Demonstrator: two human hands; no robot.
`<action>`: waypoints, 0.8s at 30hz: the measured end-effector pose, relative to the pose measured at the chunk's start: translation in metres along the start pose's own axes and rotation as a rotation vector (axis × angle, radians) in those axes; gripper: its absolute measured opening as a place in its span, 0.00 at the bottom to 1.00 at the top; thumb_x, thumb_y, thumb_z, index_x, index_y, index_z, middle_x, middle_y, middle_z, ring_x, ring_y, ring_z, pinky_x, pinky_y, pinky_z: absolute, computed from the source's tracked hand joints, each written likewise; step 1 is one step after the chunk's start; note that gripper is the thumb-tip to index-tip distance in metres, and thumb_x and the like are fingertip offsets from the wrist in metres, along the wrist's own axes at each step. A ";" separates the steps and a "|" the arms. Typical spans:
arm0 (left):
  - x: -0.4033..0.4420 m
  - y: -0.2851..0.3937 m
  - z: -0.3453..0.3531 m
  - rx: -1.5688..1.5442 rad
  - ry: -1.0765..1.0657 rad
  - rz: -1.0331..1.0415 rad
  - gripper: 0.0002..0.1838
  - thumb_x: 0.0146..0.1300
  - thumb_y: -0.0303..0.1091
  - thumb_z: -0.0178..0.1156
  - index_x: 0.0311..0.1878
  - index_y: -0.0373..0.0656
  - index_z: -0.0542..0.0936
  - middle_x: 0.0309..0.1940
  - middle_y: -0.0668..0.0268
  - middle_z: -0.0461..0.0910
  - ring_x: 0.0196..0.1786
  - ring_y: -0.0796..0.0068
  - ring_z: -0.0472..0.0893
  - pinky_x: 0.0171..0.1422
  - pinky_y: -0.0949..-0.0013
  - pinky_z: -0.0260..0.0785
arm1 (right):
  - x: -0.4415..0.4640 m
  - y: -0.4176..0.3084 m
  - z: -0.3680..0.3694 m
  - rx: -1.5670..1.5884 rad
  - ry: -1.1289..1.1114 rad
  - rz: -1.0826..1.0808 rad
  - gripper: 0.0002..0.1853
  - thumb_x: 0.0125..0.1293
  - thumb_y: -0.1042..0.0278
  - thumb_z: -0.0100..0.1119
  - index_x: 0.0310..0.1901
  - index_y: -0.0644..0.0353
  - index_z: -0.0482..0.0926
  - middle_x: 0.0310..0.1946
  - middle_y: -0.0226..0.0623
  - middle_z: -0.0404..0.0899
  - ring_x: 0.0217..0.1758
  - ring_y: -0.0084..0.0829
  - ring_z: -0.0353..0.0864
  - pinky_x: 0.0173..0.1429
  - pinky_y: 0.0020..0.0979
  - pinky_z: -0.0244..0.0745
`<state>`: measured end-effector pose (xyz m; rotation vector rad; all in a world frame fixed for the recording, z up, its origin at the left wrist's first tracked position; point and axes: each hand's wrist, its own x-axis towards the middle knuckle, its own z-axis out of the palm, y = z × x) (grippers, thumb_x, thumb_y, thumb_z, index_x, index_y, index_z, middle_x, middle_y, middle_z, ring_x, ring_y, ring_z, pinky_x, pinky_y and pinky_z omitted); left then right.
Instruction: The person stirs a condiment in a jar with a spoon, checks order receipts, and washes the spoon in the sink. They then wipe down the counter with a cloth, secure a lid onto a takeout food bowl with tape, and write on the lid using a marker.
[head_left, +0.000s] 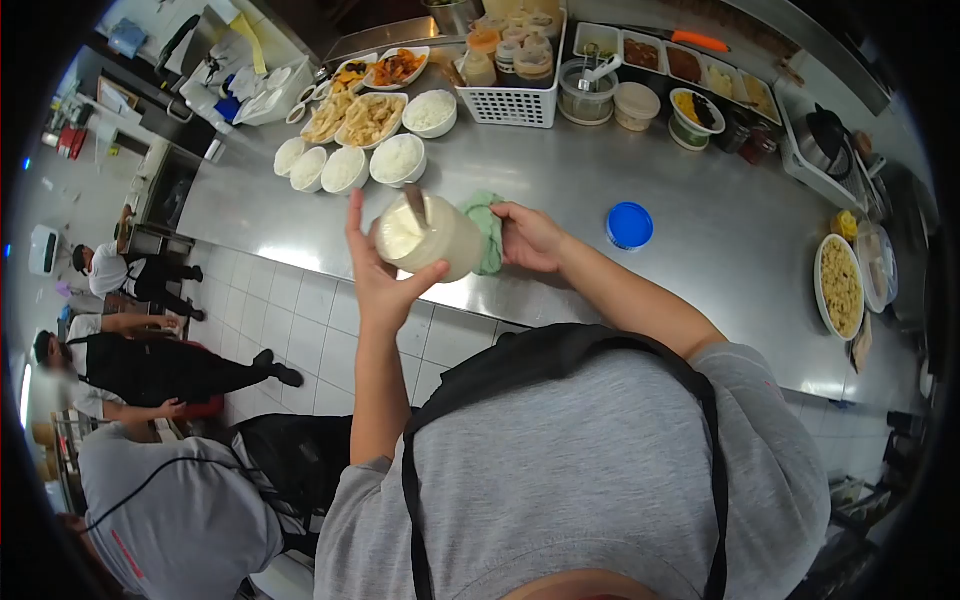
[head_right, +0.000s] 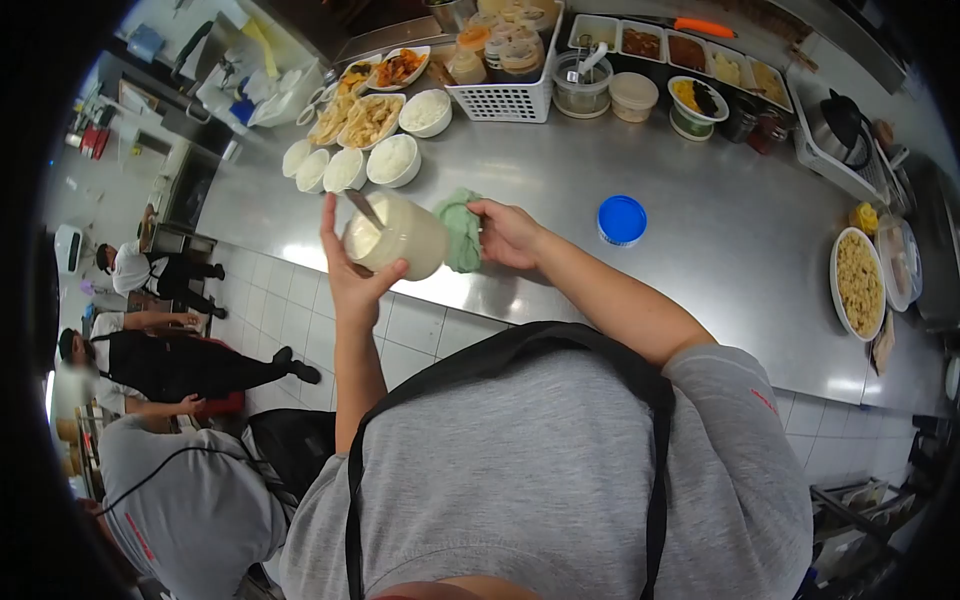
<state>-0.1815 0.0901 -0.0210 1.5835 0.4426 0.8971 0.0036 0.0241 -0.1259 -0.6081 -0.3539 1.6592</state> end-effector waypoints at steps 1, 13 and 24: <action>0.002 -0.003 0.008 -0.057 -0.062 -0.022 0.61 0.34 0.24 0.73 0.68 0.43 0.39 0.50 0.55 0.70 0.54 0.63 0.72 0.58 0.62 0.67 | 0.000 0.000 0.005 0.004 0.009 -0.012 0.19 0.67 0.55 0.40 0.53 0.57 0.69 0.53 0.37 0.70 0.54 0.32 0.72 0.58 0.36 0.67; 0.044 -0.046 0.036 0.165 -0.235 0.046 0.61 0.36 0.25 0.74 0.68 0.43 0.39 0.55 0.52 0.63 0.56 0.63 0.70 0.60 0.62 0.65 | -0.101 0.001 -0.037 0.163 0.101 -0.092 0.23 0.65 0.55 0.37 0.54 0.62 0.68 0.49 0.45 0.74 0.48 0.40 0.77 0.50 0.41 0.75; 0.043 -0.115 0.075 0.117 -0.301 -0.032 0.59 0.38 0.30 0.73 0.67 0.39 0.40 0.53 0.52 0.64 0.56 0.62 0.70 0.60 0.63 0.64 | -0.377 -0.020 -0.053 -1.562 0.773 0.954 0.22 0.48 0.50 0.63 0.38 0.61 0.80 0.32 0.39 0.80 0.36 0.30 0.77 0.45 0.31 0.70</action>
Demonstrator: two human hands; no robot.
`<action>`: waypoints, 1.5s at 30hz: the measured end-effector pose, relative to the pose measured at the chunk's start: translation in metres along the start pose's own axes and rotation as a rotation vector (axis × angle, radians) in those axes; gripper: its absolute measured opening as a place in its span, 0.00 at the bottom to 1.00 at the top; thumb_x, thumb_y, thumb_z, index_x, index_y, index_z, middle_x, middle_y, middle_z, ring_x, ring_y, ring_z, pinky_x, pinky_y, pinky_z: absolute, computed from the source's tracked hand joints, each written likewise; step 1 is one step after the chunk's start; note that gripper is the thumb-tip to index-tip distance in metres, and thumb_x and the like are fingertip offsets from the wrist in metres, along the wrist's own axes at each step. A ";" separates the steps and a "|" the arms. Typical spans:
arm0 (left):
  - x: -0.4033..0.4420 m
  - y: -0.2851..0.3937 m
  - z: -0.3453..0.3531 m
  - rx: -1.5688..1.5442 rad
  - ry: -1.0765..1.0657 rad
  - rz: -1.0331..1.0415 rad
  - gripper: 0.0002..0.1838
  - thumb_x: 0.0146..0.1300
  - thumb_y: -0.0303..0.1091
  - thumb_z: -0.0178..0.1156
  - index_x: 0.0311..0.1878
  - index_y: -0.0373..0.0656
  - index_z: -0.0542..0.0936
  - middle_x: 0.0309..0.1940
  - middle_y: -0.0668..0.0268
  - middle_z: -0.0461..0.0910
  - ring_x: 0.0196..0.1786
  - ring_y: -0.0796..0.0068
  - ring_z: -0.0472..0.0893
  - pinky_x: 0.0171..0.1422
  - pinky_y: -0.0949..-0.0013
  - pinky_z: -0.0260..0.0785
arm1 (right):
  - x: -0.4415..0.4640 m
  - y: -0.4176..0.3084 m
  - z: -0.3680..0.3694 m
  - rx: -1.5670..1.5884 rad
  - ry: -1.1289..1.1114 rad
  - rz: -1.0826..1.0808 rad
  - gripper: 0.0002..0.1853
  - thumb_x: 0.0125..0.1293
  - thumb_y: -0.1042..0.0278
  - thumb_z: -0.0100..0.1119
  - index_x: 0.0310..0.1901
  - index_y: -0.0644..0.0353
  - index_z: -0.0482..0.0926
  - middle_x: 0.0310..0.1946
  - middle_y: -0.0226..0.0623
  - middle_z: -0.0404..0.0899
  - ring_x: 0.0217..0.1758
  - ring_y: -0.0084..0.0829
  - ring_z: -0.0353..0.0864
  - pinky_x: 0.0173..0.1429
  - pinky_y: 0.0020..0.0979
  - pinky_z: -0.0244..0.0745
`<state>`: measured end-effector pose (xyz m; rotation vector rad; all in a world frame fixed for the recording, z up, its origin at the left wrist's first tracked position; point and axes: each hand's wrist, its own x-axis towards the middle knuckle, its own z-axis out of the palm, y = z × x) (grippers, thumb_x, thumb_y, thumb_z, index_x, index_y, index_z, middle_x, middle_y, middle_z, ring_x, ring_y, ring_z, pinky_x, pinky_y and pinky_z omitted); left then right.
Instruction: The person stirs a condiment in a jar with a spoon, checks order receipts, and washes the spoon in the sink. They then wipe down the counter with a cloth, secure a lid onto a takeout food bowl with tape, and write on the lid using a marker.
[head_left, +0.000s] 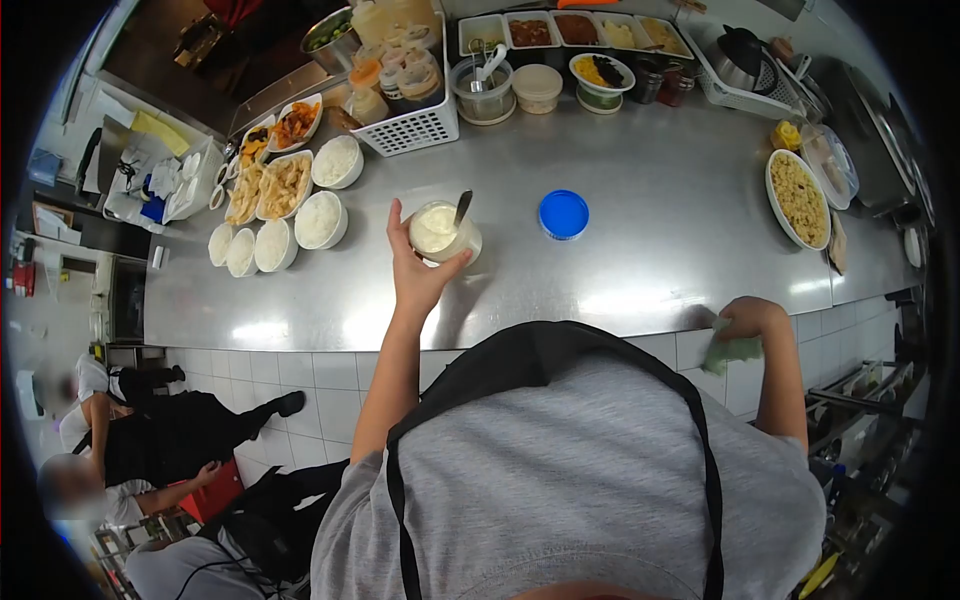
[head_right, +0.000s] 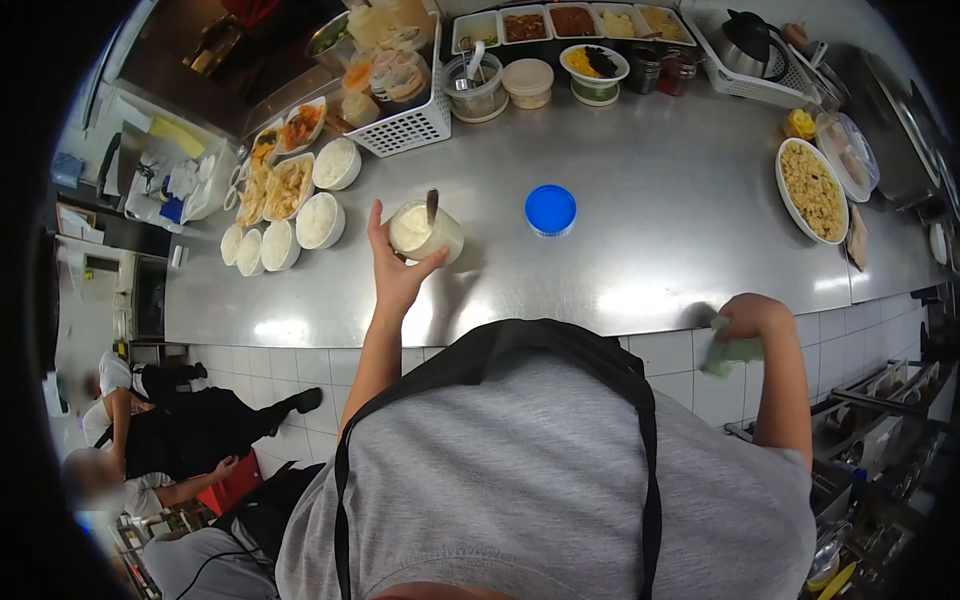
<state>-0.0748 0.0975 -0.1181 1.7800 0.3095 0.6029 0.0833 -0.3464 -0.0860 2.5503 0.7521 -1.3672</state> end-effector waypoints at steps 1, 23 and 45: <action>0.001 -0.003 0.006 0.005 -0.013 0.006 0.59 0.37 0.30 0.73 0.67 0.39 0.40 0.53 0.52 0.64 0.56 0.61 0.70 0.60 0.63 0.64 | -0.016 0.003 -0.004 0.137 0.135 -0.006 0.20 0.48 0.54 0.63 0.37 0.62 0.80 0.31 0.41 0.80 0.37 0.32 0.77 0.45 0.32 0.70; -0.008 -0.034 0.051 -0.042 -0.201 0.000 0.66 0.32 0.35 0.77 0.68 0.39 0.37 0.55 0.54 0.64 0.58 0.60 0.68 0.63 0.64 0.61 | 0.059 -0.244 -0.100 0.353 0.795 -1.188 0.11 0.62 0.63 0.52 0.35 0.63 0.78 0.31 0.41 0.75 0.33 0.41 0.75 0.37 0.34 0.70; 0.014 -0.032 0.064 0.019 -0.217 0.025 0.67 0.31 0.34 0.77 0.67 0.39 0.35 0.55 0.51 0.65 0.57 0.59 0.70 0.63 0.64 0.61 | 0.059 -0.236 -0.109 0.719 0.840 -0.843 0.14 0.64 0.65 0.50 0.28 0.68 0.74 0.24 0.42 0.76 0.20 0.34 0.75 0.28 0.30 0.70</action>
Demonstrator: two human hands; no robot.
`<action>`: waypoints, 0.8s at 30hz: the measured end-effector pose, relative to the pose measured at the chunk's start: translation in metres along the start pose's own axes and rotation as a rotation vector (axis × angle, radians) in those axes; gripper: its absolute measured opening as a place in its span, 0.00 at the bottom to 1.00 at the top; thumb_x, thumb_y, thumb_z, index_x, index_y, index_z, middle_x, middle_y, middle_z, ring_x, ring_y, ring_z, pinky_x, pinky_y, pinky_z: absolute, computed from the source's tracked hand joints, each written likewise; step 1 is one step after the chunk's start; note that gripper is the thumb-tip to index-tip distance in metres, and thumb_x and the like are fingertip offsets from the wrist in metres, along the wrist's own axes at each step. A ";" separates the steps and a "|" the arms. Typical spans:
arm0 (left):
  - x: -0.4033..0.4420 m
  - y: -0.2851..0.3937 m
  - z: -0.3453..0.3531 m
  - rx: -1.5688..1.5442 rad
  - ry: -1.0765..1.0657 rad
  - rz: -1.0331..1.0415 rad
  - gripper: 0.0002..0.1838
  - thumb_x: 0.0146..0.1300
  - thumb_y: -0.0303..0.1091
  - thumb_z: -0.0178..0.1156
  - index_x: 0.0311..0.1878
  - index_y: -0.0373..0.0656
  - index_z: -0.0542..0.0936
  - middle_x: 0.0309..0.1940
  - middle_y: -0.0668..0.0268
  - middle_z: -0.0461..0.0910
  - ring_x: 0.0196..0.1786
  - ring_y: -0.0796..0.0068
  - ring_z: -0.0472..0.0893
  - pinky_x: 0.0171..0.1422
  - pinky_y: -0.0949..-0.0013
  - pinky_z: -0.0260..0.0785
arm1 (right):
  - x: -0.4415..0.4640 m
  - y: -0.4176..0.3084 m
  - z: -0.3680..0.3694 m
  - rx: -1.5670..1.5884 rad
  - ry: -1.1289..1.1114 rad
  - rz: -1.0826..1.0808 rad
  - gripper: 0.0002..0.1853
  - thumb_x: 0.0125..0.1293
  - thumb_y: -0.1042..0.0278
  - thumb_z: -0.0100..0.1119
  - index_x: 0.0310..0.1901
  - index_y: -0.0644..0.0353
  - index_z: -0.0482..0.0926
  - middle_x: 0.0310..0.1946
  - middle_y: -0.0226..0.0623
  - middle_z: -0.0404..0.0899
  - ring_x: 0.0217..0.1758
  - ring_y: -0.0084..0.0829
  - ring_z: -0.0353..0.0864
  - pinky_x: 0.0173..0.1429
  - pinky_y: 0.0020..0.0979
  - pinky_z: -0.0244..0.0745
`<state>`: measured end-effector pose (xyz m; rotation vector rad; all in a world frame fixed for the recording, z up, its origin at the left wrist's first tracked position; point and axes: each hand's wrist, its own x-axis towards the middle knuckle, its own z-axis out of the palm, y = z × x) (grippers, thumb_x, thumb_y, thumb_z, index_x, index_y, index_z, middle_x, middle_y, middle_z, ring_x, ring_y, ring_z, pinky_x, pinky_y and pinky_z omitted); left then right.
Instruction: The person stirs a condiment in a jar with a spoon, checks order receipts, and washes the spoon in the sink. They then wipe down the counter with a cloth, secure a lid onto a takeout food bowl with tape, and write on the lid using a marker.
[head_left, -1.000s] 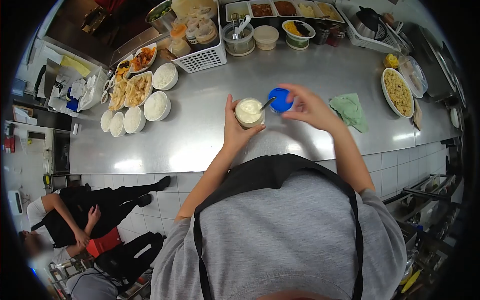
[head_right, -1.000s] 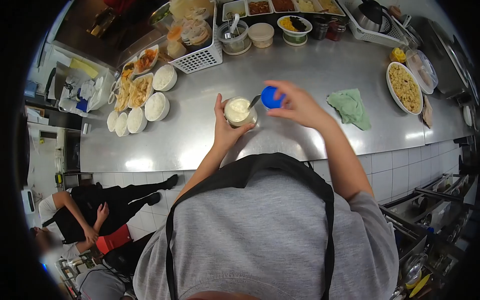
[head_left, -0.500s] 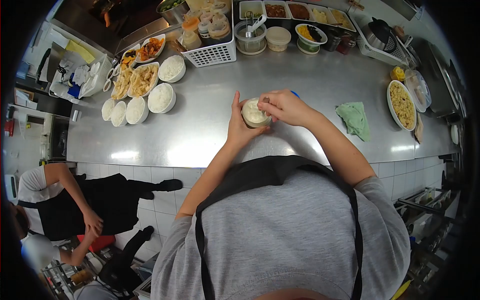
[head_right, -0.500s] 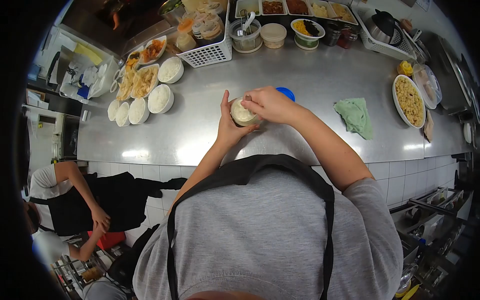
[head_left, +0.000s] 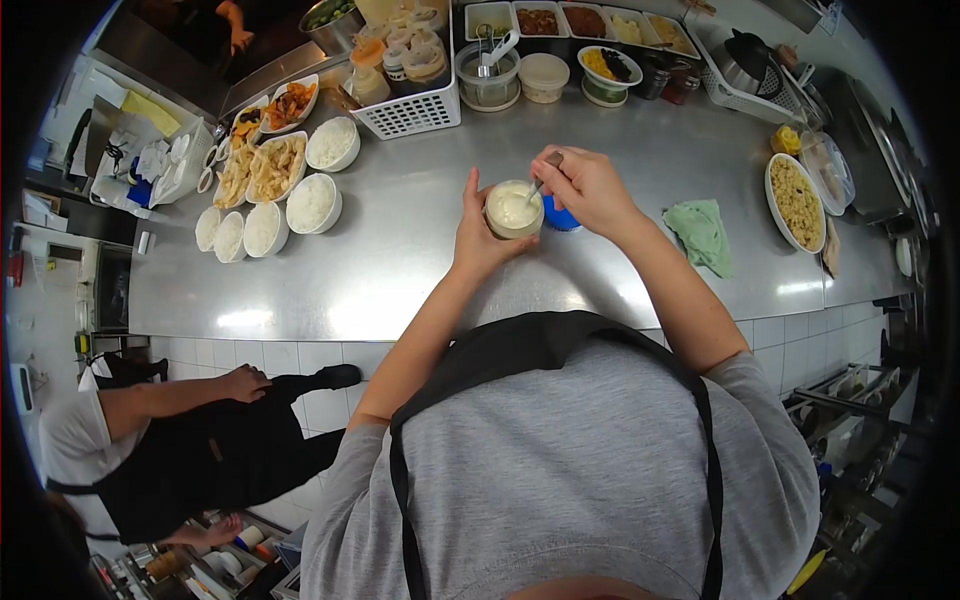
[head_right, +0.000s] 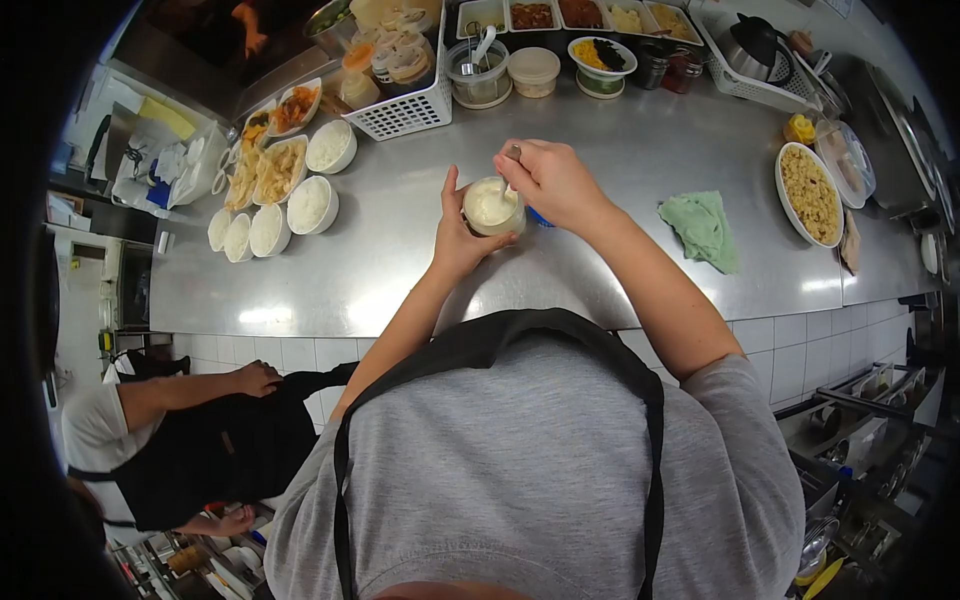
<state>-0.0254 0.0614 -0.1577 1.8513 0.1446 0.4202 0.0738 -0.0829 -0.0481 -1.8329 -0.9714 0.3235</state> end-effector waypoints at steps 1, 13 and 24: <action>0.002 0.002 0.001 0.003 -0.004 -0.006 0.67 0.31 0.34 0.77 0.67 0.39 0.35 0.55 0.51 0.65 0.58 0.59 0.70 0.63 0.64 0.61 | 0.000 0.001 0.002 -0.053 0.097 -0.119 0.13 0.64 0.66 0.50 0.28 0.68 0.74 0.24 0.43 0.76 0.22 0.37 0.75 0.30 0.31 0.70; 0.007 0.001 -0.005 -0.022 -0.046 0.001 0.68 0.31 0.32 0.77 0.68 0.40 0.33 0.55 0.53 0.67 0.58 0.60 0.69 0.63 0.65 0.60 | 0.005 0.002 0.003 -0.099 0.069 -0.305 0.10 0.64 0.69 0.51 0.32 0.68 0.75 0.27 0.35 0.75 0.19 0.21 0.73 0.26 0.22 0.68; 0.012 -0.002 -0.013 -0.027 -0.121 0.027 0.68 0.32 0.30 0.76 0.69 0.44 0.32 0.55 0.55 0.68 0.58 0.61 0.70 0.63 0.65 0.61 | 0.007 -0.006 -0.013 -0.049 -0.146 -0.379 0.09 0.64 0.70 0.51 0.35 0.67 0.76 0.28 0.35 0.74 0.24 0.23 0.76 0.31 0.24 0.71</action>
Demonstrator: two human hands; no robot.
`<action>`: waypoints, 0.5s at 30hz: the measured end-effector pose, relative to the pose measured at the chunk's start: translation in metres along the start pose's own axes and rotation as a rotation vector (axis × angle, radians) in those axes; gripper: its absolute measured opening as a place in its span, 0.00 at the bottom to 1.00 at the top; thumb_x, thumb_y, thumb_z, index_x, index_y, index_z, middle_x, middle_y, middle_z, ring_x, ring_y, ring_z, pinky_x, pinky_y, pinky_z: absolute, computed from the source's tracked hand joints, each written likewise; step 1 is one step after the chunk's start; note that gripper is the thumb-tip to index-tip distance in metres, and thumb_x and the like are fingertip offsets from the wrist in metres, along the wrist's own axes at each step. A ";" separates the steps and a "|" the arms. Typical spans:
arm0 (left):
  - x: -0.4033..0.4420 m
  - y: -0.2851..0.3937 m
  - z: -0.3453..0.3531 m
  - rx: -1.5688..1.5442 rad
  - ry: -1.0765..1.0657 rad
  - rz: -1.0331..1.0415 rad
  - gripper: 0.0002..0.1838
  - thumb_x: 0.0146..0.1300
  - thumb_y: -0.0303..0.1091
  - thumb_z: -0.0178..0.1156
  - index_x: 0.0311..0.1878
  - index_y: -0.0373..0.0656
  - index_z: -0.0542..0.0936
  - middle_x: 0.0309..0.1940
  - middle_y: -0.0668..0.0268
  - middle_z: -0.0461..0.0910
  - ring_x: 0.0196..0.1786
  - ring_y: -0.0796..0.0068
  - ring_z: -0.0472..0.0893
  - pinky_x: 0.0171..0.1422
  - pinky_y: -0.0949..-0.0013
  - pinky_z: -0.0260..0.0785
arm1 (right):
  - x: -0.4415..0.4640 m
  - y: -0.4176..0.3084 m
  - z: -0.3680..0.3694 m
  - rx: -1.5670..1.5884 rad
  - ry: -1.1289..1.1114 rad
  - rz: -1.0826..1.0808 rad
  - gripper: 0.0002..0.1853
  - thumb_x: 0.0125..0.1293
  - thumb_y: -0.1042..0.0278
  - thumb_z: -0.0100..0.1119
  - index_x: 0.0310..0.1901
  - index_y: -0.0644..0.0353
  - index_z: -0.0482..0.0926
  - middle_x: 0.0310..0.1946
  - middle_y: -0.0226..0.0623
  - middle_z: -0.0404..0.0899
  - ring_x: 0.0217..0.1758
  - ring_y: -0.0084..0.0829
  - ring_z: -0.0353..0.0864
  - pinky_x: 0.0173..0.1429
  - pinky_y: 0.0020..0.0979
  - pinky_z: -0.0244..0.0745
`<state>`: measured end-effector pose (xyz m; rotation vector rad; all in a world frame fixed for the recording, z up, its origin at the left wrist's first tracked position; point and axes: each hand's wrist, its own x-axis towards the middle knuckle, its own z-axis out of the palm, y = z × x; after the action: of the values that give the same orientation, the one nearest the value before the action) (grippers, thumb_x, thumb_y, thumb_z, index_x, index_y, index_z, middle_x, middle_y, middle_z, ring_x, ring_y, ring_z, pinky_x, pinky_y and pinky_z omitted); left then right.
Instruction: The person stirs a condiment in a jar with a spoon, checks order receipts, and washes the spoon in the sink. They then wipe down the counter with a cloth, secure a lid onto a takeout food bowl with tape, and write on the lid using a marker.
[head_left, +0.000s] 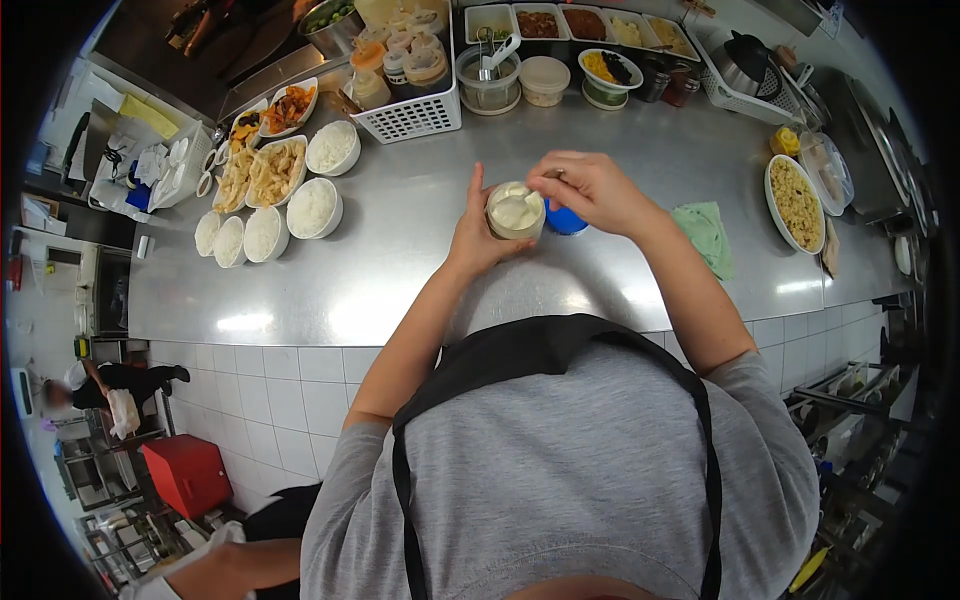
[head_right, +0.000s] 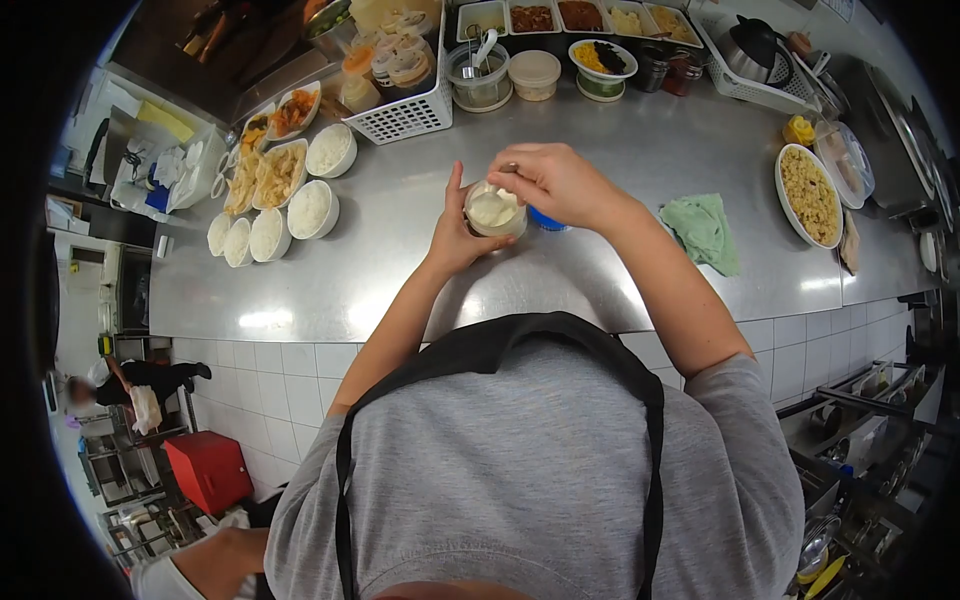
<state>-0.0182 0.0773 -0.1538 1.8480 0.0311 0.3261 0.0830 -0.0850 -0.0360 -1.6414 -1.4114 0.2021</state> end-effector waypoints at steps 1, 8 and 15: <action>0.001 0.000 -0.001 0.007 -0.018 -0.009 0.68 0.32 0.30 0.76 0.69 0.44 0.32 0.55 0.55 0.68 0.58 0.61 0.70 0.63 0.65 0.61 | 0.002 -0.002 -0.004 0.018 -0.025 0.102 0.09 0.64 0.70 0.51 0.35 0.67 0.76 0.29 0.36 0.75 0.26 0.25 0.76 0.32 0.25 0.71; 0.009 0.008 -0.011 -0.009 -0.120 -0.053 0.70 0.32 0.30 0.76 0.69 0.47 0.31 0.57 0.55 0.67 0.60 0.60 0.68 0.64 0.64 0.59 | 0.014 0.018 0.000 -0.175 -0.109 -0.058 0.09 0.64 0.69 0.50 0.36 0.66 0.76 0.29 0.39 0.75 0.28 0.28 0.77 0.34 0.28 0.72; 0.011 0.004 -0.011 -0.004 -0.108 -0.020 0.70 0.31 0.30 0.76 0.69 0.47 0.29 0.56 0.53 0.68 0.60 0.60 0.69 0.64 0.63 0.60 | 0.024 0.044 0.011 0.222 -0.125 0.435 0.12 0.65 0.64 0.49 0.30 0.65 0.74 0.22 0.38 0.74 0.18 0.29 0.74 0.25 0.29 0.68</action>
<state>-0.0105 0.0884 -0.1450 1.8572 -0.0257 0.2115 0.1143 -0.0551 -0.0633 -1.7512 -1.0594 0.6960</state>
